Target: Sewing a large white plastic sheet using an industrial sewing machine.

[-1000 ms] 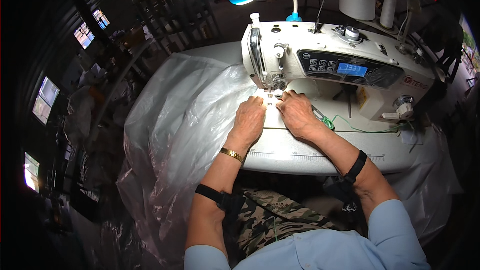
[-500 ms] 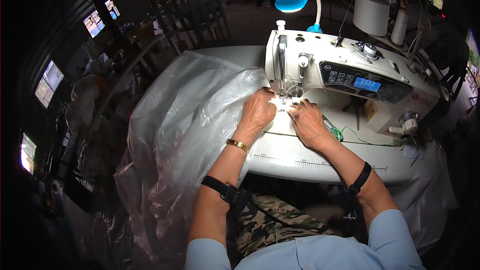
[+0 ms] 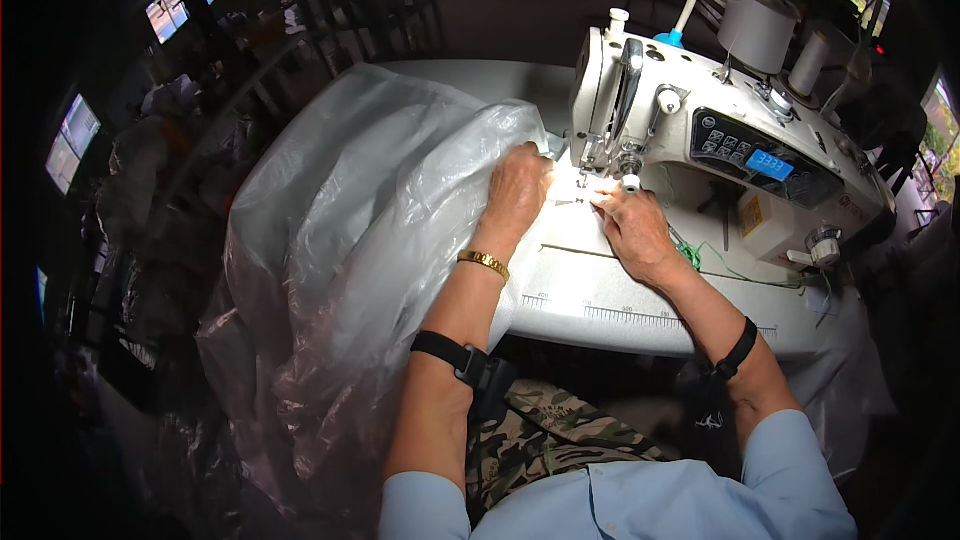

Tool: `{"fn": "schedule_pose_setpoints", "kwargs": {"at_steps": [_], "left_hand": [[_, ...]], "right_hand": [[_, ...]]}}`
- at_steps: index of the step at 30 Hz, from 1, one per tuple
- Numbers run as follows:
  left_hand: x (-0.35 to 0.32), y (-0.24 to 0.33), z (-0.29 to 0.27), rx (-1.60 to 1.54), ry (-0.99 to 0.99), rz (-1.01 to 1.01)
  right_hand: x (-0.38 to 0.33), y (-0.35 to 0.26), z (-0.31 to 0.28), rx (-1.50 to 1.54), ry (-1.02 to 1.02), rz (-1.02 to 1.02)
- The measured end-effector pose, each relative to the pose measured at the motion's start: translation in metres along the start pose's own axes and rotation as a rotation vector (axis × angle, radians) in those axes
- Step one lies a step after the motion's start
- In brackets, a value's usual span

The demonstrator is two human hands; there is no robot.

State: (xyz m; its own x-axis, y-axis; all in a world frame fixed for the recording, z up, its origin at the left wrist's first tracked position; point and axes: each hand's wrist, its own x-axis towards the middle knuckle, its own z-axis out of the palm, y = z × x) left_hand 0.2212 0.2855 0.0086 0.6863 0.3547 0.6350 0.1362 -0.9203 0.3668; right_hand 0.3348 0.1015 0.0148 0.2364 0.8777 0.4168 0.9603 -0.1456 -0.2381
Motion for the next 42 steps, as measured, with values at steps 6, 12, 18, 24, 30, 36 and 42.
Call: {"fn": "schedule_pose_setpoints", "kwargs": {"at_steps": [6, 12, 18, 24, 30, 36, 42], "left_hand": [[-0.003, 0.016, -0.022, -0.228, 0.156, -0.234], [-0.039, 0.038, -0.094, -0.183, 0.145, -0.056], [-0.109, -0.029, -0.199, 0.486, 0.156, -0.211], [-0.195, -0.118, -0.206, 0.565, -0.013, -0.58], [-0.23, -0.136, -0.17, 0.53, 0.214, -0.795], [-0.27, -0.094, -0.163, -0.403, 0.486, -1.215], [-0.284, 0.003, -0.232, -0.415, 0.686, -0.765]], "right_hand": [[-0.002, 0.001, -0.001, -0.019, -0.021, 0.037], [-0.002, 0.004, 0.003, 0.03, 0.047, -0.015], [-0.003, 0.002, 0.002, 0.033, 0.106, -0.008], [-0.002, -0.006, -0.004, -0.018, 0.073, 0.032], [-0.018, -0.021, -0.008, 0.042, 0.088, -0.058], [-0.052, -0.049, -0.011, 0.116, 0.146, -0.35], [-0.109, -0.087, -0.008, 0.314, 0.145, -0.443]]}}
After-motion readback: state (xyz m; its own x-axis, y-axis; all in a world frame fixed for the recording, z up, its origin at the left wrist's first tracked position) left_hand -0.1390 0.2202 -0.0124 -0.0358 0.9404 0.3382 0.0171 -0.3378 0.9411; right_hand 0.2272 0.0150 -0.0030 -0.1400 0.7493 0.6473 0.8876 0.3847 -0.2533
